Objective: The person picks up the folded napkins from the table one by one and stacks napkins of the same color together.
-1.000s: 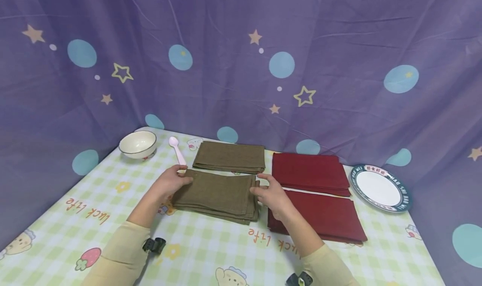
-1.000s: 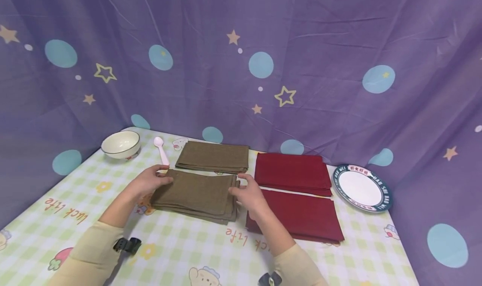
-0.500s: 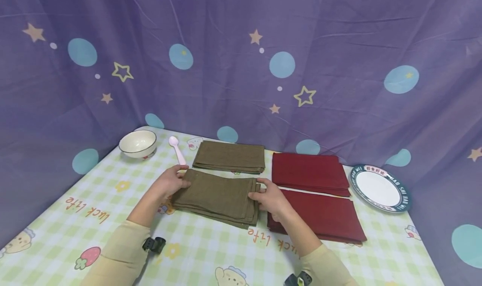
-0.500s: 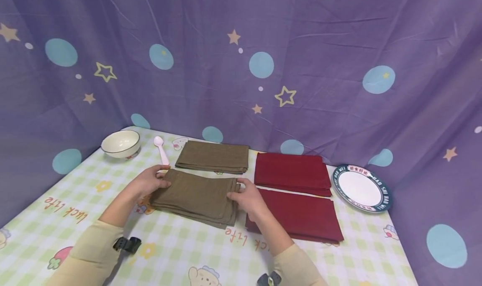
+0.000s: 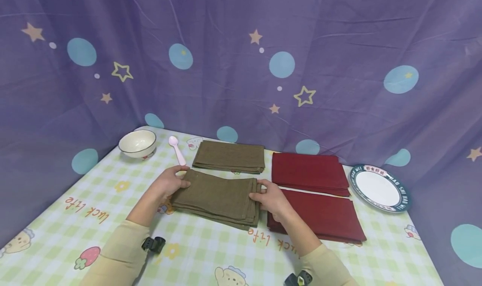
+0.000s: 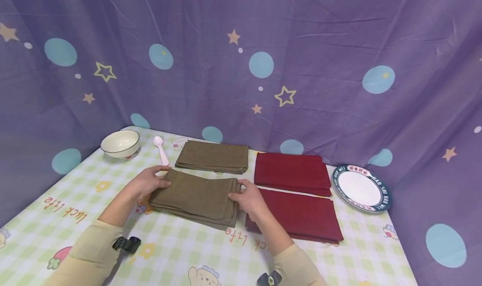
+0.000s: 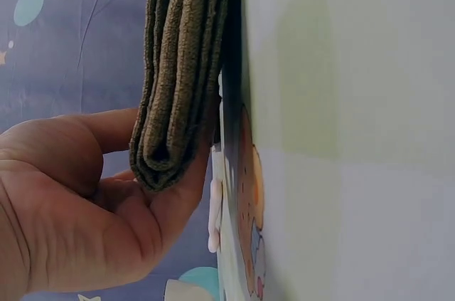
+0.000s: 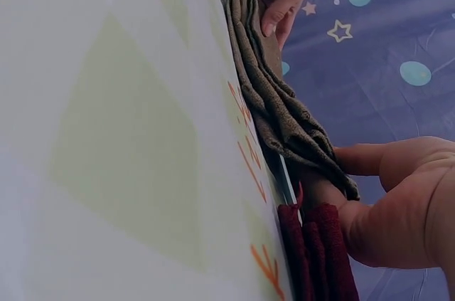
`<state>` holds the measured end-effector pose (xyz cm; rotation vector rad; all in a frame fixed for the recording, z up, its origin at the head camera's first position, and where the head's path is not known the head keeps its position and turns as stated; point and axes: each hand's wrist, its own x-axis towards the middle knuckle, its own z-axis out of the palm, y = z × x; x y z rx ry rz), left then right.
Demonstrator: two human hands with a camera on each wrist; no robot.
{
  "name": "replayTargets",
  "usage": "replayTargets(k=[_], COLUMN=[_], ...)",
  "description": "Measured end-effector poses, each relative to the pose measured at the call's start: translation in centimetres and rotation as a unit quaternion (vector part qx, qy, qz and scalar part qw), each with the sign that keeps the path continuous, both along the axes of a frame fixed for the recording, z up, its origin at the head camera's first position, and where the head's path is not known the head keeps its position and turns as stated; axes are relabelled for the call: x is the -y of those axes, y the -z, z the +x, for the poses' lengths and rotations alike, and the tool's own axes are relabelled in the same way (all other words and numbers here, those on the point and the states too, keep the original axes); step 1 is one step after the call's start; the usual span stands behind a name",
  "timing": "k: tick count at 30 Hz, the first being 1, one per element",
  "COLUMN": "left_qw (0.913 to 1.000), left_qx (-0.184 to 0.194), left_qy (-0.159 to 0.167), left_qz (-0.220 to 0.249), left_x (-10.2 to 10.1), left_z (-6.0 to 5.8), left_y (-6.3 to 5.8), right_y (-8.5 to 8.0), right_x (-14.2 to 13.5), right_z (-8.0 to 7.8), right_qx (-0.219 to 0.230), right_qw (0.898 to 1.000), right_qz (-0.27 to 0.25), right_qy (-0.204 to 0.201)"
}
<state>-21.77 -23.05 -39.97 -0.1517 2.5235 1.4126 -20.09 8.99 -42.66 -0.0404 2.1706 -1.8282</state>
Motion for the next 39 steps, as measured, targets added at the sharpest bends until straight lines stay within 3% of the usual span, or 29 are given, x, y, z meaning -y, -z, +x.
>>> replayTargets(k=[10,17,21,27,30,39], left_qw=[0.9997,0.9991,0.999,0.9984,0.9972,0.9971], left_qx=[-0.02,-0.036,-0.044,-0.029,-0.02,-0.033], left_qy=[-0.011,-0.01,-0.007,-0.011,-0.018,-0.019], left_qz=[-0.008,0.021,0.008,0.048,0.07,0.066], left_x=[-0.1,-0.2,-0.2,-0.2,-0.3,-0.5], left_z=[-0.5,-0.5,-0.4,-0.3,-0.5,-1.6], left_y=[-0.1,-0.1,-0.2,-0.1,-0.2,-0.8], right_y=[-0.2,-0.2,-0.4,-0.6,-0.7,-1.5], right_x=[-0.3,-0.8,-1.3,-1.9,-2.1,-2.6], right_z=[-0.5,-0.9,-1.0,-1.5,-1.8,-3.3], right_qx=[-0.008,0.003,0.007,0.018,0.019,0.024], right_qw=[1.0,1.0,1.0,1.0,1.0,1.0], right_qz=[0.015,0.0,0.005,-0.001,-0.002,-0.011], right_qy=[0.01,0.011,0.012,0.007,0.003,-0.003])
